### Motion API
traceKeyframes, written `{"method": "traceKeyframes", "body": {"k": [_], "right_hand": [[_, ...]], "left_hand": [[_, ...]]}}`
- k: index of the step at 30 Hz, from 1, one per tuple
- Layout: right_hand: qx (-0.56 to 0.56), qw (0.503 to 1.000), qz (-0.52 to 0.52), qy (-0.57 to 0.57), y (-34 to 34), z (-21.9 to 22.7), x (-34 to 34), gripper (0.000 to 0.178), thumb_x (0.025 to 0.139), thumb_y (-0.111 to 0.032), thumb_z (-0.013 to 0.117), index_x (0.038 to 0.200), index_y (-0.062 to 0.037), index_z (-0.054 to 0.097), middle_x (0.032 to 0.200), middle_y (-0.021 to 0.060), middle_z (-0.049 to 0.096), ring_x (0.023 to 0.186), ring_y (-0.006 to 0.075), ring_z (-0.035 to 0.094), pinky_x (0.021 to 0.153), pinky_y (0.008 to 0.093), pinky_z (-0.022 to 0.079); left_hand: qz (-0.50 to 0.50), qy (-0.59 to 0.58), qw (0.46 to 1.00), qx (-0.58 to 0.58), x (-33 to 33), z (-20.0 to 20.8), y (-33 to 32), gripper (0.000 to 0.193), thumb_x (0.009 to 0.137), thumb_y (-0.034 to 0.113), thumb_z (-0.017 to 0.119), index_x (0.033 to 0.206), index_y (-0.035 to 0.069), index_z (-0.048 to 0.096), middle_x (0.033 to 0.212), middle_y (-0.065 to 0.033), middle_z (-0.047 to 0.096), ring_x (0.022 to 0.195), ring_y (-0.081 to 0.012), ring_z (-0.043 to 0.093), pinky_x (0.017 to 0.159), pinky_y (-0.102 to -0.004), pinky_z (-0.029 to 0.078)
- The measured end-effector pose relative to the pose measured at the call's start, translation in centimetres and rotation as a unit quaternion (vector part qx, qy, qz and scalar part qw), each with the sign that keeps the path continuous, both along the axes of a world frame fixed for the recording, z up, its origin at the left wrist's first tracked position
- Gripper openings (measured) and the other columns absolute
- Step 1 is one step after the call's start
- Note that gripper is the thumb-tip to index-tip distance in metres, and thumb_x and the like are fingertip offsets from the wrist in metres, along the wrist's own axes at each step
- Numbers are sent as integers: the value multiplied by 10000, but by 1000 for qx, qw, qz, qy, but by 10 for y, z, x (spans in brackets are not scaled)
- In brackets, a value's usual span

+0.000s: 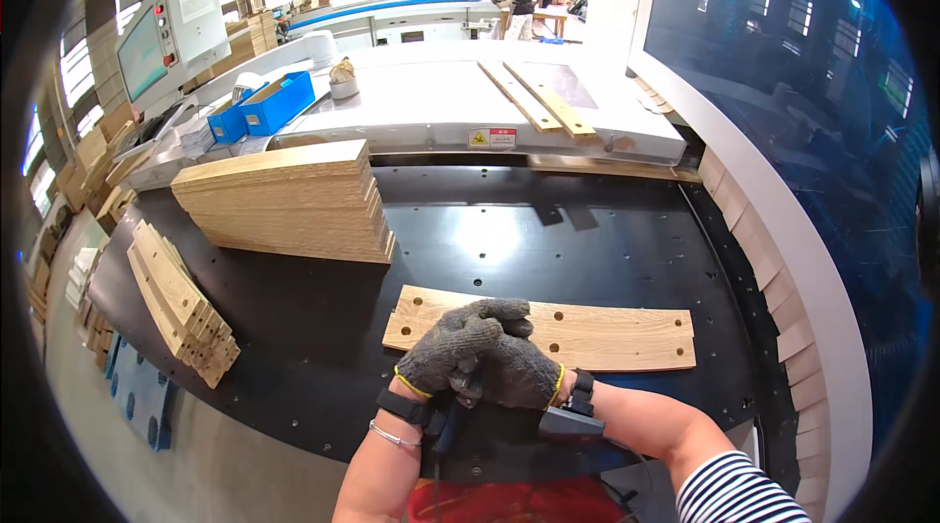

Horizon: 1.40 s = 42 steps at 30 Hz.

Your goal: The person uses a handheld electric sander to smooth the surfaces of rectangular wooden planks on a workbench. They handle the planks one at a time, moving them from a stack to the work area, sanding them, and then placing them back into a pile.

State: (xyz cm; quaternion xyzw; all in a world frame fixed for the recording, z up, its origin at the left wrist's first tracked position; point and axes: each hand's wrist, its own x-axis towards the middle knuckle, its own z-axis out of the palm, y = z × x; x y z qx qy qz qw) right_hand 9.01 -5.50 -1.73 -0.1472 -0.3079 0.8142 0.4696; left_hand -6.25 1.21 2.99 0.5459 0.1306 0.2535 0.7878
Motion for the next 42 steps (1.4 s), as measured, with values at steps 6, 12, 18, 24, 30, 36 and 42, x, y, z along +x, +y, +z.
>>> {"method": "traceKeyframes", "body": {"k": [6,12,18,24,30,36,42], "right_hand": [[-76,997,27,-14,-8,37,4,277,1108,-332,620,1223,-82,653,1150,74,702,1036,206,699,863,380,602],[73,955,-82,-275,13,99,96,287,1107,-275,624,1247,-37,701,1088,92,751,936,176,730,830,327,617],[149,479,-239,-831,122,102,236,507,998,-488,684,1150,-20,804,1108,178,799,1020,324,758,925,438,576],[134,283,-233,-921,227,45,311,726,923,-642,696,1319,-35,709,1235,297,727,1188,455,678,1012,529,525],[146,321,-138,-926,248,73,271,814,892,-735,679,1220,5,765,1183,282,755,1084,437,730,922,495,566],[334,313,-79,-886,233,69,186,751,897,-687,715,1226,-13,665,1158,274,711,1099,438,696,977,511,557],[271,287,88,-914,191,107,166,522,762,-453,836,1081,-50,746,1014,235,745,965,411,728,832,476,582]], "left_hand": [[4,-61,996,-65,-2,-4,2,599,1038,380,696,1464,-31,602,1322,-174,713,1250,-237,663,1105,-375,527],[117,-2,993,16,0,-14,5,441,1088,224,657,1449,-27,626,1330,-138,722,1220,-188,691,1092,-335,530],[66,-42,995,-65,4,-12,11,499,1090,307,659,1440,-47,614,1330,-177,727,1255,-275,702,1130,-408,535],[43,-39,994,-98,-2,-7,20,613,1029,386,736,1461,-31,614,1311,-178,742,1255,-289,704,1135,-416,532],[46,-39,992,-115,-6,-12,16,582,1028,362,740,1448,-23,626,1374,-178,708,1270,-289,697,1144,-426,525],[35,-47,992,-115,-1,-10,19,540,1046,333,721,1440,-24,626,1426,-166,677,1303,-291,680,1150,-428,522],[44,-60,989,-125,-2,-9,18,412,1067,171,700,1426,-25,650,1288,-113,746,1196,-180,723,1052,-315,573]]}}
